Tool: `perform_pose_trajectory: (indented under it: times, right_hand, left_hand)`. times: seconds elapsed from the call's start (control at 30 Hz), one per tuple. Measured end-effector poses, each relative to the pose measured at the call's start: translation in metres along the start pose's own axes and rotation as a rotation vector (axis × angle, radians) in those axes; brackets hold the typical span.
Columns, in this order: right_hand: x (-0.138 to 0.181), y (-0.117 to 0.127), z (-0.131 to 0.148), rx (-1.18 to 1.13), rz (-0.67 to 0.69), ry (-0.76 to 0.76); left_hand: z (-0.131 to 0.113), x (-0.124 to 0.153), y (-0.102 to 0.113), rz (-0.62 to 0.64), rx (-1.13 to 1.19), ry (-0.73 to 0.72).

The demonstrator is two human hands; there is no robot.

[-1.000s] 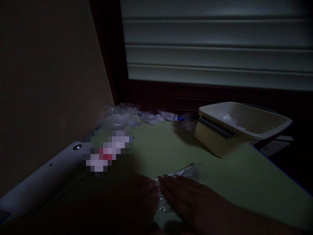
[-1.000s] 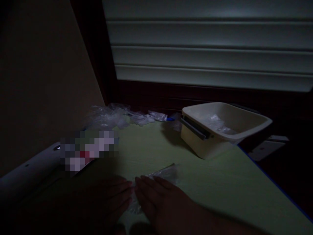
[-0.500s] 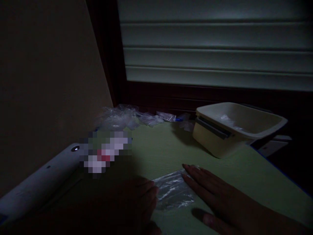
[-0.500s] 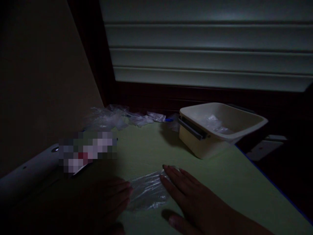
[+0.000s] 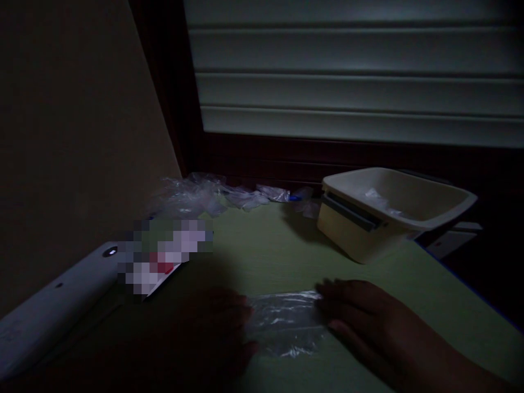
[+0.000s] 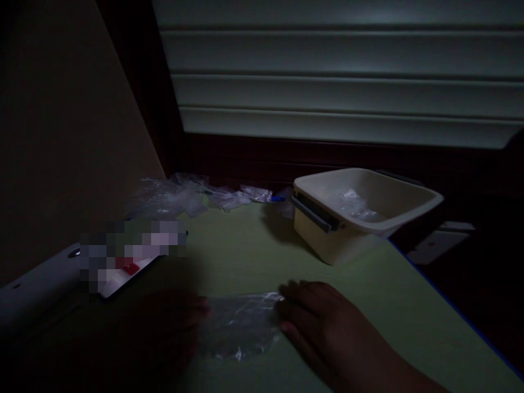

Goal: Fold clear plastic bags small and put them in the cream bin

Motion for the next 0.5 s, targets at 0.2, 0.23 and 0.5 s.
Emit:
perform_pose_trajectory:
  times: [0.2,0.23,0.5]
  right_hand:
    - [0.005,-0.013,-0.014,-0.169,-0.006,-0.122]
    - [0.006,-0.014,-0.015,-0.181,-0.001,-0.133]
    - [0.004,-0.011,-0.014,-0.237,0.022,-0.147]
  left_hand:
    - [0.017,-0.002,-0.002,-0.024,0.142,0.108]
    - [0.018,-0.003,-0.003,-0.019,0.149,0.115]
    - [0.023,-0.003,-0.012,0.074,0.2,0.159]
Point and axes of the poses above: each hand's wrist, its own x-axis away from the middle knuckle, its own y-axis out of the back of the hand, z = x × y, the point moved 7 cm from there along -x, towards the middle knuckle, and after that the axes turned 8 degrees about z, right-handed, at the moved point
